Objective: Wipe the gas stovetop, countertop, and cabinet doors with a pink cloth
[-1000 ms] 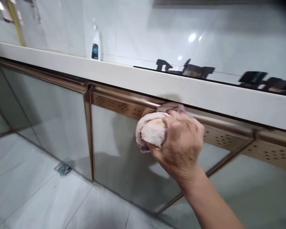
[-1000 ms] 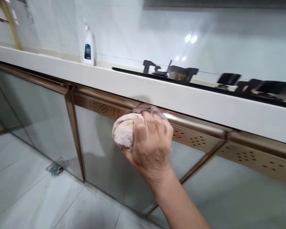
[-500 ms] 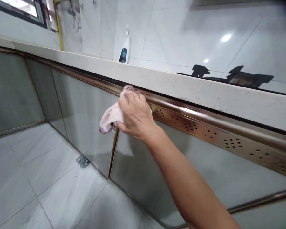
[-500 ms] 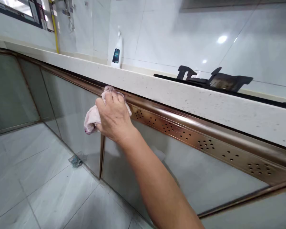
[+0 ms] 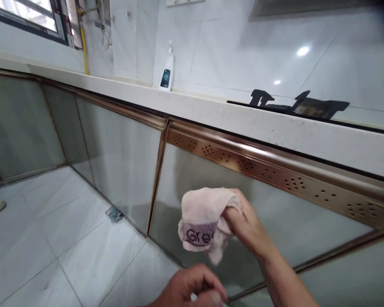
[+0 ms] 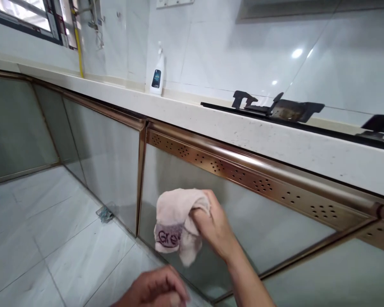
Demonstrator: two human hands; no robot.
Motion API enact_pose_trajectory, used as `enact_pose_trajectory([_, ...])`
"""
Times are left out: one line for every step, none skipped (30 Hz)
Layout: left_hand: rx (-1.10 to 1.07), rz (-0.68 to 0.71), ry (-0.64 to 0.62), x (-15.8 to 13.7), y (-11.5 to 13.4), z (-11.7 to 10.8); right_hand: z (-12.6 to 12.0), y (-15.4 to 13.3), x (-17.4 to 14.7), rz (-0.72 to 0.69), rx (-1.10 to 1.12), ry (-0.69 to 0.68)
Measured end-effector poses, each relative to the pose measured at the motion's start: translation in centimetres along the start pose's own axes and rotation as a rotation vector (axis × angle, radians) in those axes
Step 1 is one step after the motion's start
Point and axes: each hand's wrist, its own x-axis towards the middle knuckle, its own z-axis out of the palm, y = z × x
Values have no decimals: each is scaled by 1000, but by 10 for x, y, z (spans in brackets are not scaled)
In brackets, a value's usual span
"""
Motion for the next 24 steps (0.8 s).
enact_pose_trajectory([-74,30,126,5,0,-1,-5,4,-3,66,46,73])
enact_pose_trajectory([-157,52,246,9,1,-2,-10,6,-6,91,68,121])
enact_pose_trajectory([-240,58,342,12,4,-4,-13,8,-9,87,66,136])
enact_pose_trajectory([-309,48,404,16,7,-5,-15,9,-12,68,47,123])
enact_pose_trajectory([-357,31,429,18,11,-6,-15,9,-17,43,16,94])
enact_pose_trajectory([-397,21,428,21,15,-8,-14,8,-22,11,-12,59])
enact_pose_trajectory([-435,34,414,23,20,-9,-11,6,-27,-23,-34,35])
enact_pose_trajectory([-472,67,387,24,24,-9,-6,5,-32,-53,-50,29])
enact_pose_trajectory([-510,108,345,26,27,-9,1,3,-37,-75,-67,27])
enact_pose_trajectory([-545,148,294,27,30,-8,9,2,-41,-99,-85,22])
enact_pose_trajectory([-572,173,240,29,32,-7,19,2,-44,-130,-96,10])
enact_pose_trajectory([-586,182,194,31,32,-5,29,2,-46,-173,-98,-11])
enact_pose_trajectory([-587,180,160,32,32,-4,38,2,-48,-218,-87,-36])
enact_pose_trajectory([-579,179,147,34,32,-4,45,3,-49,-261,-63,-58])
enact_pose_trajectory([-563,182,162,37,33,-5,50,4,-49,-287,-33,-66])
enact_pose_trajectory([-546,182,204,39,34,-6,52,5,-48,-290,-3,-62])
enact_pose_trajectory([-534,181,261,41,36,-9,51,6,-47,-271,16,-44])
enact_pose_trajectory([-522,177,325,42,38,-12,48,8,-45,-244,19,-18])
enact_pose_trajectory([-506,168,389,44,41,-15,43,10,-43,-219,7,18])
enact_pose_trajectory([-480,152,440,45,44,-19,37,13,-41,-200,-14,53])
enact_pose_trajectory([-446,131,471,45,46,-22,32,17,-40,-183,-29,75])
enact_pose_trajectory([-407,112,480,45,47,-25,27,21,-39,-157,-29,70])
enact_pose_trajectory([-364,94,469,45,48,-27,24,24,-38,-116,-9,31])
enact_pose_trajectory([-319,76,439,44,47,-29,22,28,-38,-67,31,-33])
